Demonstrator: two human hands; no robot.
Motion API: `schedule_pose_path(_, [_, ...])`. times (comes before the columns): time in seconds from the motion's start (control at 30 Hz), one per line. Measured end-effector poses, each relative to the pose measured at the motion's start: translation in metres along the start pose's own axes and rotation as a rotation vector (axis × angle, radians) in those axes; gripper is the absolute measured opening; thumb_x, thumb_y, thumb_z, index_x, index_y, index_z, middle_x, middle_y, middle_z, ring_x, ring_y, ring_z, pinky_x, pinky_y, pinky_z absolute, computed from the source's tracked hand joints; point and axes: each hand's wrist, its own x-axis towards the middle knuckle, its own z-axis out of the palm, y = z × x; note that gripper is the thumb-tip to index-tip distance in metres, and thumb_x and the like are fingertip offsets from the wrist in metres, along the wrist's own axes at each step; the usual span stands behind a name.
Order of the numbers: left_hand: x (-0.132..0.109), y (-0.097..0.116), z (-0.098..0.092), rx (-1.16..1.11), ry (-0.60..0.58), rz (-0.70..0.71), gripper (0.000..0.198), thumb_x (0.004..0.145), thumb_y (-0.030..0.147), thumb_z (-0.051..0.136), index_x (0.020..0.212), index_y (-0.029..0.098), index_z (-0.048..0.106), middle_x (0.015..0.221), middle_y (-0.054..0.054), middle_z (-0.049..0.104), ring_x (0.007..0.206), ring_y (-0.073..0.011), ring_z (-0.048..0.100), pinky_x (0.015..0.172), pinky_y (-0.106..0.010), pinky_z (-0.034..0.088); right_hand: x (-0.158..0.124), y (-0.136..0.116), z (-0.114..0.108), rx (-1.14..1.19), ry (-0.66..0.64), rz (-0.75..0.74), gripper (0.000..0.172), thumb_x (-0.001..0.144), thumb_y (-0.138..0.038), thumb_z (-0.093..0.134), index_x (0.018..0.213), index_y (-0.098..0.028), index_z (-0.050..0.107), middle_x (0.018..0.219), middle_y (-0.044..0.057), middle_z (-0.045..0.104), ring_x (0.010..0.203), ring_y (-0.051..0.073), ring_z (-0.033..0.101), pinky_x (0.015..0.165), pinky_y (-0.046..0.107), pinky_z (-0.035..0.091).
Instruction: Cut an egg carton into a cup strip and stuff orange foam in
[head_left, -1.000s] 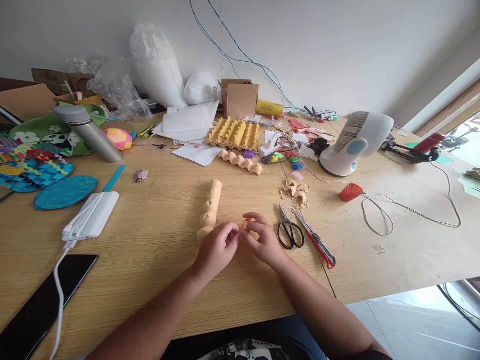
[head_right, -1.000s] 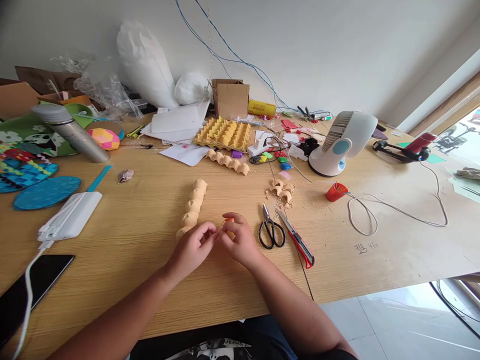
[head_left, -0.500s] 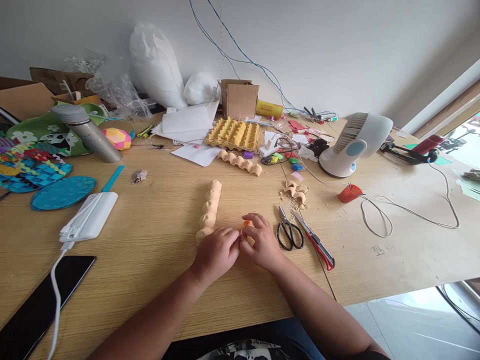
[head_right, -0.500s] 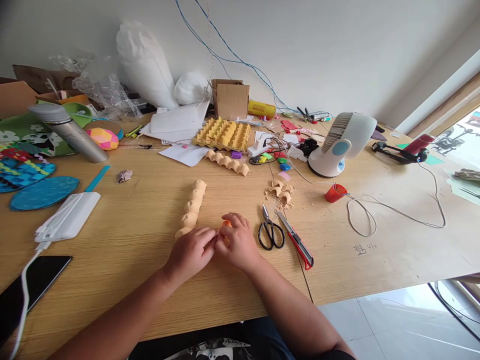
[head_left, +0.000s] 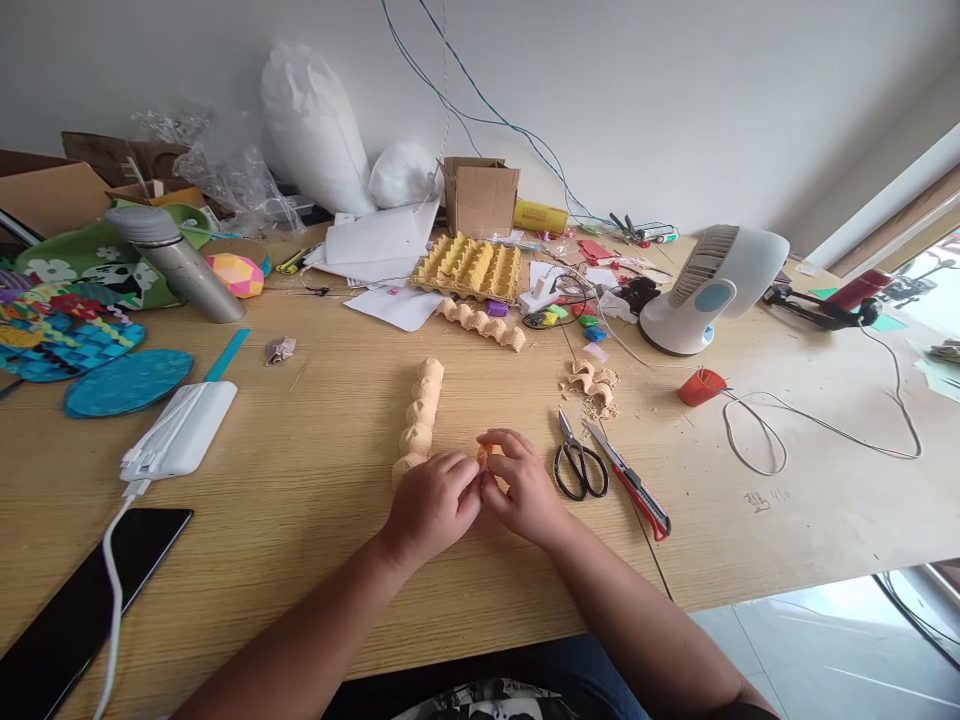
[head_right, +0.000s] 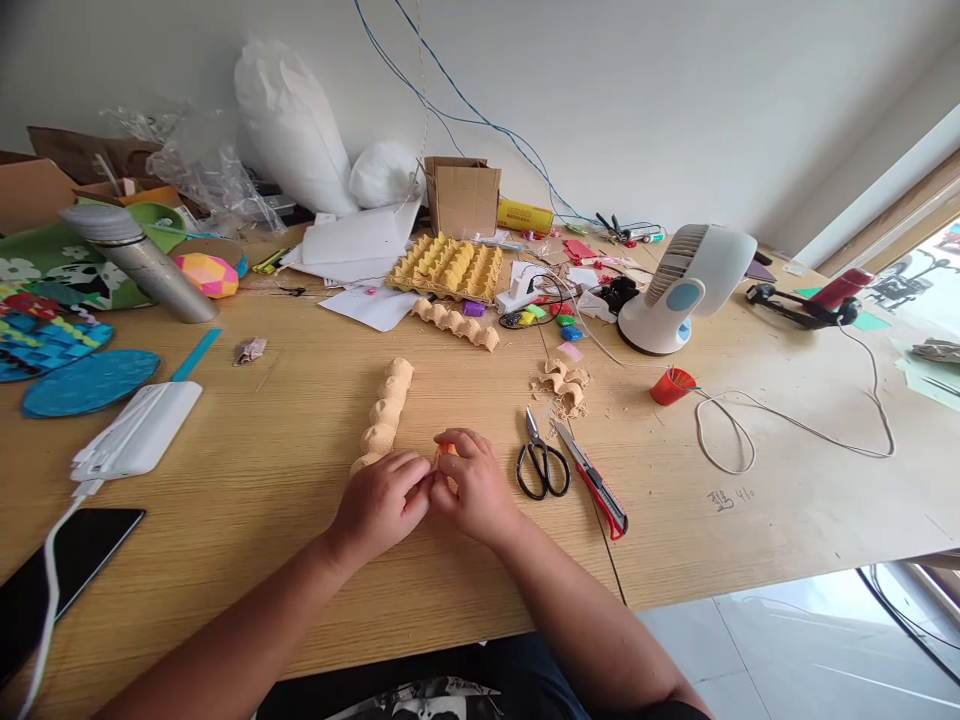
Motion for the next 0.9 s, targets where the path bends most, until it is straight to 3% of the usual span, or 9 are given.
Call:
schedule_pose_path(0.37, [0.001,0.002,-0.001,0.026,0.052,-0.015,0.026,0.094,0.013,0.055,0.071,0.022,0.047,0.069,0.0,0.058,0.066,-0.0169,0.055,0.062,-0.033,0.034,0.001,-0.002,-0.001,0.007,0.048,-0.034,0.018,0.091,-0.015,0.065,0.075,-0.023,0.065,0.133,0.014,0.072,0.135,0.033,0.06,0.111,0.055,0.051])
schedule_pose_path(0.63, [0.001,0.005,-0.006,0.024,0.096,0.0,0.027,0.096,0.012,0.053,0.072,0.023,0.045,0.068,0.001,0.056,0.065,-0.0167,0.053,0.061,-0.033,0.035,0.001,-0.003,-0.002,-0.003,0.135,-0.138,0.017,0.09,-0.013,0.064,0.075,-0.022,0.063,0.129,0.012,0.074,0.133,0.032,0.063,0.107,0.053,0.052])
schedule_pose_path(0.9, [0.005,-0.006,-0.007,0.02,0.135,-0.032,0.024,0.095,0.012,0.053,0.075,0.023,0.047,0.069,0.001,0.057,0.068,-0.0172,0.055,0.064,-0.032,0.038,-0.002,-0.007,-0.001,-0.004,0.087,-0.108,0.014,0.088,-0.012,0.064,0.079,-0.023,0.065,0.129,0.011,0.074,0.132,0.032,0.063,0.108,0.052,0.05])
